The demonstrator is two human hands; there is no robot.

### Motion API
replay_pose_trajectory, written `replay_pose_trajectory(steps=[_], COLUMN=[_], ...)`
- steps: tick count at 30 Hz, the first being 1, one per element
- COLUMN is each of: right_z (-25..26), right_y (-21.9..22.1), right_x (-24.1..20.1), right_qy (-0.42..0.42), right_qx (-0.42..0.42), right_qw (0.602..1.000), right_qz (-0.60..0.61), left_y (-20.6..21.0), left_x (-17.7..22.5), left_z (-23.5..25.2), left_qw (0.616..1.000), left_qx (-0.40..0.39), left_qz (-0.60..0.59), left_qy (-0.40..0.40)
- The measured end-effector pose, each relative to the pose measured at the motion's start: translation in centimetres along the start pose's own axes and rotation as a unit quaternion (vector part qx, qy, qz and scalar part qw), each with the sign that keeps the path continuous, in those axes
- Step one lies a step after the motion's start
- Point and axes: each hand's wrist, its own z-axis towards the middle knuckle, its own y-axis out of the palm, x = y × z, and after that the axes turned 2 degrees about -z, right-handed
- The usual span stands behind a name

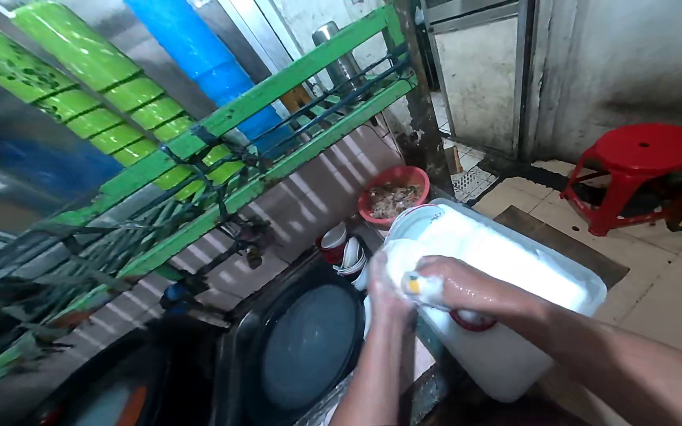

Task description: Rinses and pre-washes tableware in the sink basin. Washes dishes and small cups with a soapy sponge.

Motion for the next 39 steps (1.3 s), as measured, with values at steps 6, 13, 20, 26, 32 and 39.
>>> replay_pose_trajectory(steps=[6,13,20,26,32,39], right_z=[-2.1,-0.2,-1.5,-3.6,-2.2,-2.5], right_y=[-1.4,-0.3,-1.9,-2.5,-3.0,-1.5], right_x=[6.4,1.8,3.2,2.9,1.8,1.1], right_qy=[0.267,0.218,0.207,0.325,0.302,0.226], right_qx=[0.179,0.219,0.184,0.183,0.267,0.200], right_qw=[0.815,0.884,0.902,0.746,0.672,0.823], right_qz=[0.481,0.351,0.330,0.551,0.621,0.482], left_y=[-11.5,2.4,1.6,3.2,1.9,3.9], left_x=[9.0,2.1,1.3,1.1,-2.8,-4.6], left_z=[4.3,-2.4,-0.2,-0.5,-1.6,-2.1], left_qw=[0.867,0.792,0.907,0.786,0.630,0.774], left_qx=[0.108,-0.150,-0.148,-0.232,-0.414,-0.261], left_qz=[0.400,0.582,0.388,0.462,0.521,0.470], left_qy=[0.276,0.107,-0.067,0.339,0.401,0.334])
